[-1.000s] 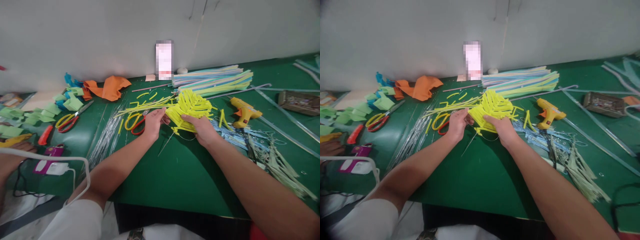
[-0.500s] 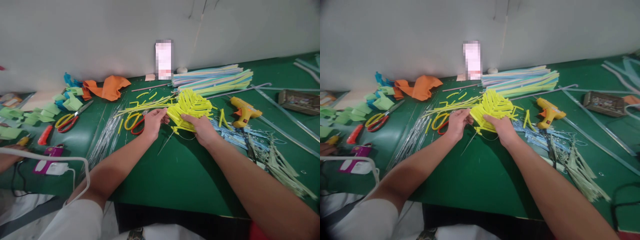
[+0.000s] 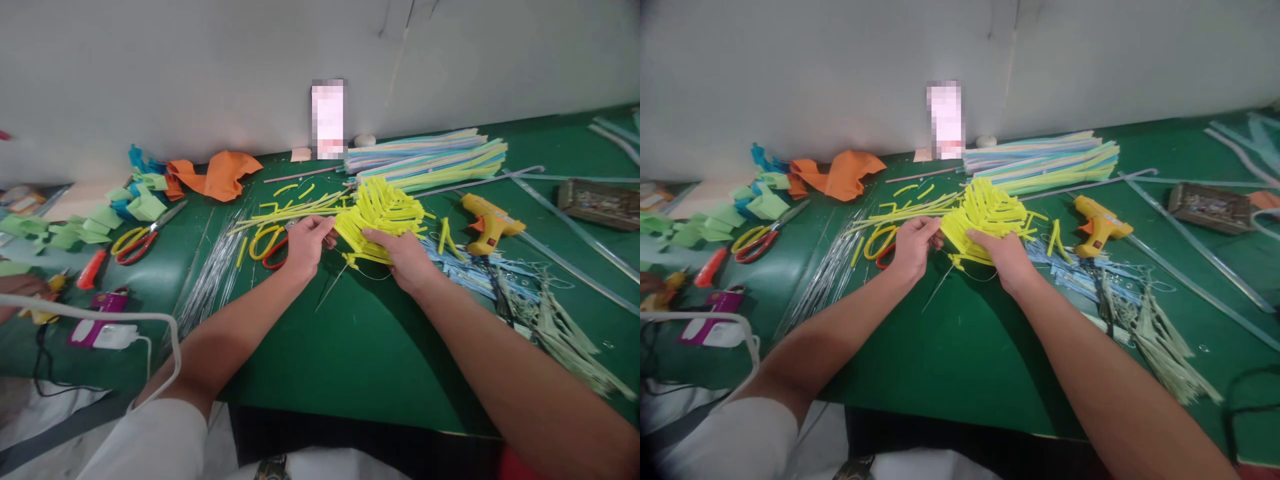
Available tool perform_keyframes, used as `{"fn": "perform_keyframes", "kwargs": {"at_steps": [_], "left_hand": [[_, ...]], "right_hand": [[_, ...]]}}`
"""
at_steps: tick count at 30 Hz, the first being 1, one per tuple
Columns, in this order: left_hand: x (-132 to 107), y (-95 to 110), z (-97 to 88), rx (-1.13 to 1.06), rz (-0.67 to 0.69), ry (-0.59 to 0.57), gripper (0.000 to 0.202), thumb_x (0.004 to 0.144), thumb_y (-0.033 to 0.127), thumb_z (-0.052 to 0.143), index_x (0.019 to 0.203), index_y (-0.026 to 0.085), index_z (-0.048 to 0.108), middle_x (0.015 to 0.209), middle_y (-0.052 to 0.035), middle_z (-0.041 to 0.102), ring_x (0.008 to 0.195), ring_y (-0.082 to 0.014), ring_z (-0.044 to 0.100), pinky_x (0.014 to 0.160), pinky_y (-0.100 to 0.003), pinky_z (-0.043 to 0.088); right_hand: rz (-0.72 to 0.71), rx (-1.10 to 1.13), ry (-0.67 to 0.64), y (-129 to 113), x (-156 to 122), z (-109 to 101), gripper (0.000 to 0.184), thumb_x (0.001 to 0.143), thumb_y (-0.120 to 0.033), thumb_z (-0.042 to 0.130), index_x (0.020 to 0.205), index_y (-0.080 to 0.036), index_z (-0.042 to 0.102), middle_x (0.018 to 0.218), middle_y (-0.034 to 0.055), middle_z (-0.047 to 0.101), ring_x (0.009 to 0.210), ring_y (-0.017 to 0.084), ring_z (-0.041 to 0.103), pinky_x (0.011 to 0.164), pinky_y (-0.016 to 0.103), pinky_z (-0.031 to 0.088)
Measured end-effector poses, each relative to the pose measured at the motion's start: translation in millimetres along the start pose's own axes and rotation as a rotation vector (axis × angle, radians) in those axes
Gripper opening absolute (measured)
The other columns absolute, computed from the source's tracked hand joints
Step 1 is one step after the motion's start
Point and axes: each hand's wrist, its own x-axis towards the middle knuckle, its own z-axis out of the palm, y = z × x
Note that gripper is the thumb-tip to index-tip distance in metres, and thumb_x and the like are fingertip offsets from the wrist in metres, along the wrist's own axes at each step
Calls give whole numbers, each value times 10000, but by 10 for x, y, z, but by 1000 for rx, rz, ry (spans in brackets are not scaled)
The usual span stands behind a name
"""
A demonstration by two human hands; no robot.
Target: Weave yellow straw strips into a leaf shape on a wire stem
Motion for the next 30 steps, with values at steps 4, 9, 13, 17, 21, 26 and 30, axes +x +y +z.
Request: {"fn": "perform_keyframes", "kwargs": {"at_steps": [4,9,13,17,21,26,30], "left_hand": [[-2,12,-1,-47,-2,-38,210,770,334,707,671,164,634,568,19,614,479,-88,559,515,-237,474],[-29,-57,1,-33,9,-60,251,775,408,699,703,176,634,623,11,629,518,-104,576,562,-266,497],[21,-49,-20,42,40,-21,211,801,376,652,728,179,632,659,2,634,538,-107,572,568,-264,488],[193,330,-207,356,130,13,150,834,316,579,822,188,656,801,-48,681,642,-130,607,671,-290,504],[293,849,-485,1352,181,-93,106,679,271,714,700,191,648,755,-94,656,784,-252,623,716,-348,462],[227,976,-612,1893,-161,-328,225,632,383,720,622,177,631,715,-140,656,757,-322,643,650,-360,456],[225,861,-597,1961,-240,-373,194,642,367,701,660,177,667,724,-158,677,737,-308,649,637,-340,457]], "right_hand": [[-3,7,-1,0,3,-5,432,575,-283,871,969,-178,730,1076,61,761,940,256,731,820,374,619],[9,9,4,-27,-11,-6,352,657,-273,810,986,-189,718,1036,55,770,916,236,738,786,344,622],[37,20,51,-31,6,-9,314,684,-264,773,984,-194,712,990,59,776,867,224,743,688,308,627],[47,40,48,-18,22,-20,286,680,-257,777,950,-193,710,1002,60,774,875,230,743,706,323,631],[54,49,8,-16,10,-20,306,683,-263,782,973,-189,718,1069,62,762,929,229,737,790,329,622],[47,38,22,-5,15,-24,306,693,-281,765,981,-195,711,1056,57,765,920,230,737,749,328,624],[42,56,11,5,27,-31,312,689,-273,765,986,-207,700,1030,42,770,908,218,738,761,322,619]]}}
